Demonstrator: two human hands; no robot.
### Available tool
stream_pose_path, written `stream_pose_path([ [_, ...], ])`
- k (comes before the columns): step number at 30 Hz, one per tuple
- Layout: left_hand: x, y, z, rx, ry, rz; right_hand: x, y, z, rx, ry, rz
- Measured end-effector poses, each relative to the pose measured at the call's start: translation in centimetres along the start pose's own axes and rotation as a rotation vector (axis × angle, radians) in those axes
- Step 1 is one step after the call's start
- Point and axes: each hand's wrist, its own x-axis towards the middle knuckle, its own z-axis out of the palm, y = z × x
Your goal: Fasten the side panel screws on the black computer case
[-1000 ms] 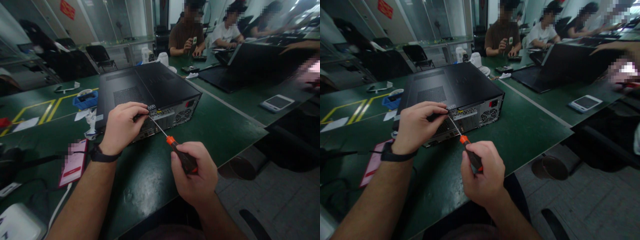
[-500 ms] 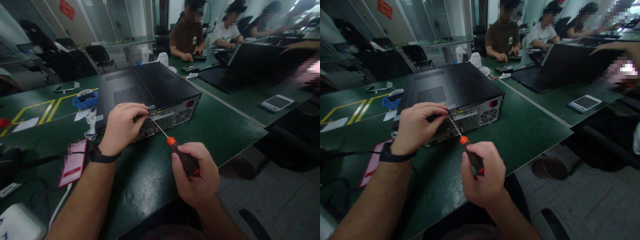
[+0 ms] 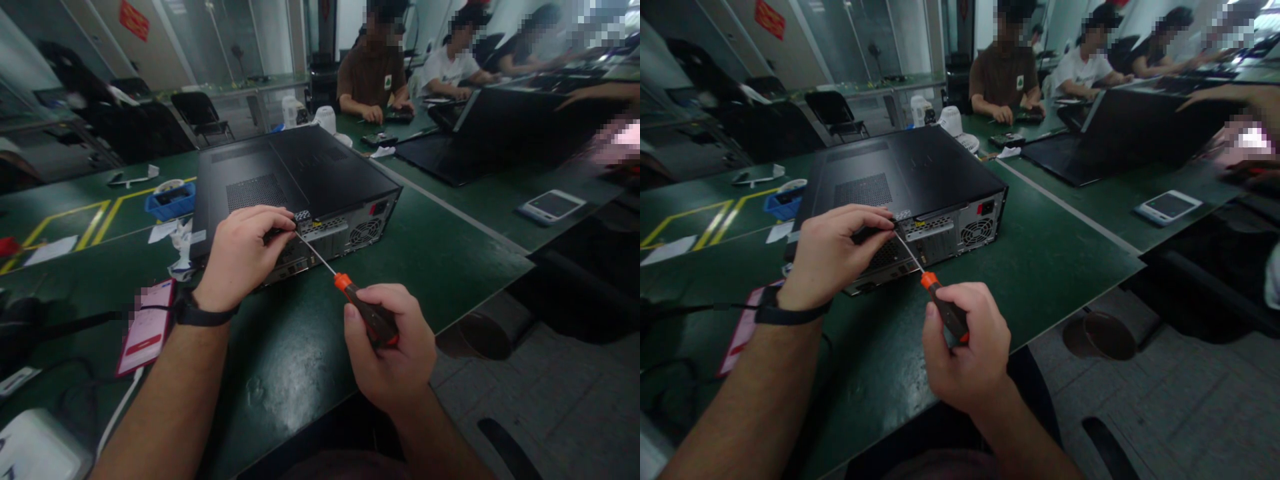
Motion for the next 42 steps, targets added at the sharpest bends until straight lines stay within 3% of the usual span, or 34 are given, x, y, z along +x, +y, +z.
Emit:
stream_pose_path([
  [31,-0.16,-0.15,0.45,0.034,0.017,-0.005,0.33,-0.33,-0.13,-0.060,0.012,0.053],
  [42,-0.21,-0.12,0.34,0.049,0.006,0.006,0.00,-0.36,-0.04,-0.157,0.072,0.115],
])
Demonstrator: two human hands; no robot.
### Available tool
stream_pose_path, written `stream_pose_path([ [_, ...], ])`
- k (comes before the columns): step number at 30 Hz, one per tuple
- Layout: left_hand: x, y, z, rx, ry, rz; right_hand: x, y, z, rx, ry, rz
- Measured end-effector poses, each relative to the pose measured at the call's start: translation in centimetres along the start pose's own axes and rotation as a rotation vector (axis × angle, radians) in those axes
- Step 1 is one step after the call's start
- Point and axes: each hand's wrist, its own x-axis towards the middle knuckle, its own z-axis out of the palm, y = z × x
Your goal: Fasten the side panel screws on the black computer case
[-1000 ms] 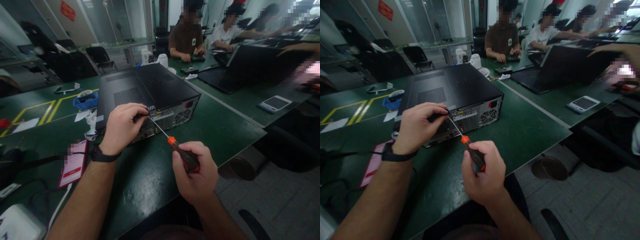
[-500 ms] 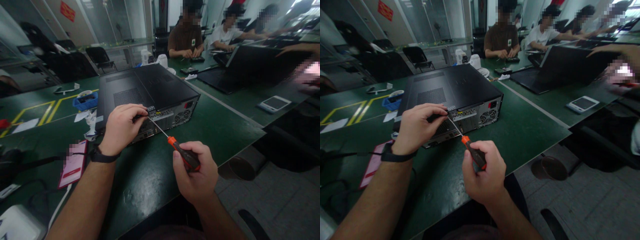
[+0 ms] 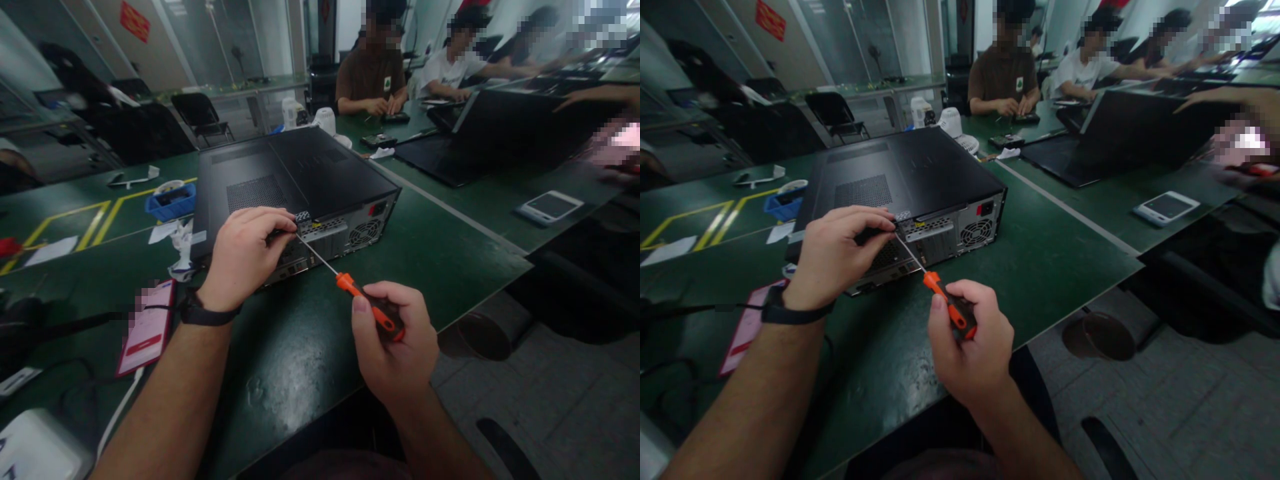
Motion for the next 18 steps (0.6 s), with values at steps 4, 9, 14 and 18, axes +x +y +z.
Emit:
stream_pose_path([
  [4,0.0,0.2,-0.3,-0.033,-0.002,0.000,0.1,-0.4,-0.4,-0.013,0.007,-0.016],
  [9,0.0,0.4,-0.9,-0.028,0.019,0.026,0.1,-0.8,-0.9,0.015,0.015,-0.041],
  [14,-0.1,0.9,-1.7,0.013,0.035,-0.013,0.2,-1.2,-1.2,0.042,0.022,-0.054],
  [18,-0.2,1.3,-2.1,-0.001,0.057,-0.024,0.3,-1.4,-1.5,0.080,0.023,-0.042],
])
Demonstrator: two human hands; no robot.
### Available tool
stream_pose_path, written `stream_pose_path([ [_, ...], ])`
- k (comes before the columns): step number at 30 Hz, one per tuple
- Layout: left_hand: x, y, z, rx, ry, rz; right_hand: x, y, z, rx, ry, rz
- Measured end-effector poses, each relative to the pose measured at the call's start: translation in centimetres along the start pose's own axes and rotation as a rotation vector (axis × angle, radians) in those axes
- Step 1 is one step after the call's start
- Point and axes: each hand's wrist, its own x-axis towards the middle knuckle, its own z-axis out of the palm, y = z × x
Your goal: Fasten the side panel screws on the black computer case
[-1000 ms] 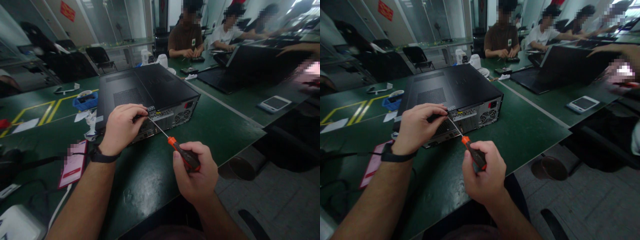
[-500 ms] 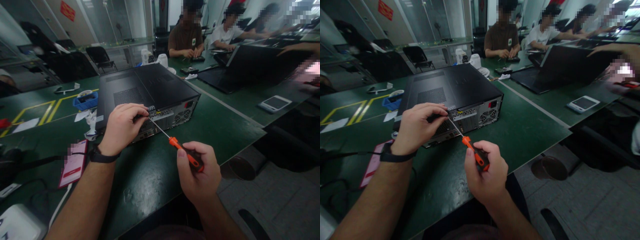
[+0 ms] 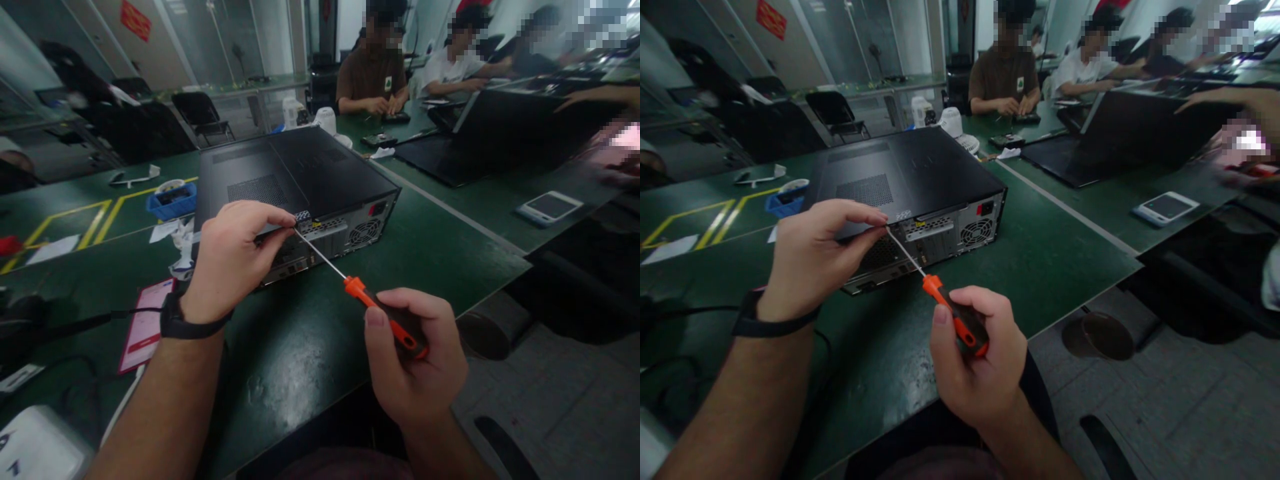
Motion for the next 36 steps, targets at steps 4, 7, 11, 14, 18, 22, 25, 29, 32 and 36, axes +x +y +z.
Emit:
stream_pose_path([
  [4,0.0,0.4,-0.4,0.020,-0.008,-0.006,0.0,0.1,-0.3,0.013,0.003,-0.029],
  [7,0.0,0.5,-0.9,0.024,-0.044,0.016,0.0,0.1,-0.5,0.001,0.002,-0.049],
  [11,-0.1,0.5,-1.5,0.019,-0.080,0.030,-0.1,-0.2,-0.5,-0.004,-0.019,-0.052],
  [14,-0.2,0.3,-1.7,0.018,-0.114,0.025,-0.1,-0.4,-0.4,-0.013,-0.028,-0.060],
  [18,-0.1,0.0,-1.8,-0.004,-0.212,0.004,-0.1,-0.4,-0.2,-0.027,-0.055,-0.071],
  [22,-0.1,-0.2,-2.0,-0.027,-0.266,-0.026,-0.2,-0.2,0.1,-0.014,-0.081,-0.098],
  [25,-0.1,-0.2,-1.8,-0.025,-0.259,-0.049,-0.2,0.0,0.3,-0.010,-0.078,-0.109],
  [29,-0.1,0.1,-1.0,0.042,-0.227,-0.057,-0.4,0.3,0.5,-0.018,-0.061,-0.119],
  [32,-0.2,0.3,-0.2,0.108,-0.205,-0.025,-0.4,0.5,0.6,-0.036,-0.044,-0.122],
  [36,-0.3,0.2,0.5,0.129,-0.185,-0.025,-0.3,0.5,0.7,-0.059,-0.034,-0.124],
])
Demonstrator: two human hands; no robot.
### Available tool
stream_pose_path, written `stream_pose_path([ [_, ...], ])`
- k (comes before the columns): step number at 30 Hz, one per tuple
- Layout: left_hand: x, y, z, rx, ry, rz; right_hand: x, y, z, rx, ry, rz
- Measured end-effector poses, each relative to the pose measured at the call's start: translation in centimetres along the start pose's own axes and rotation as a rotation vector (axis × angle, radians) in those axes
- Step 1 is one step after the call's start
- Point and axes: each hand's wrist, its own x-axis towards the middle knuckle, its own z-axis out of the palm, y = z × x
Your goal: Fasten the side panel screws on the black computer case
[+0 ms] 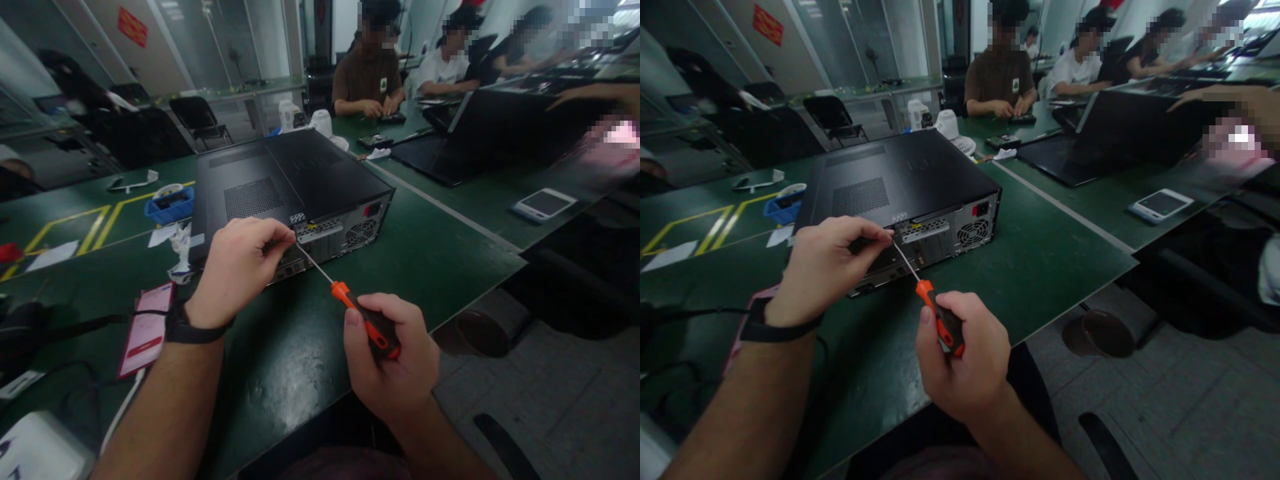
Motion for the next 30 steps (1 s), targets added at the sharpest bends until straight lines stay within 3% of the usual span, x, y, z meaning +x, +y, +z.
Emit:
stream_pose_path([
  [30,0.12,0.48,0.29,-0.025,0.061,-0.006,-0.53,0.20,0.65,0.031,0.003,0.027],
])
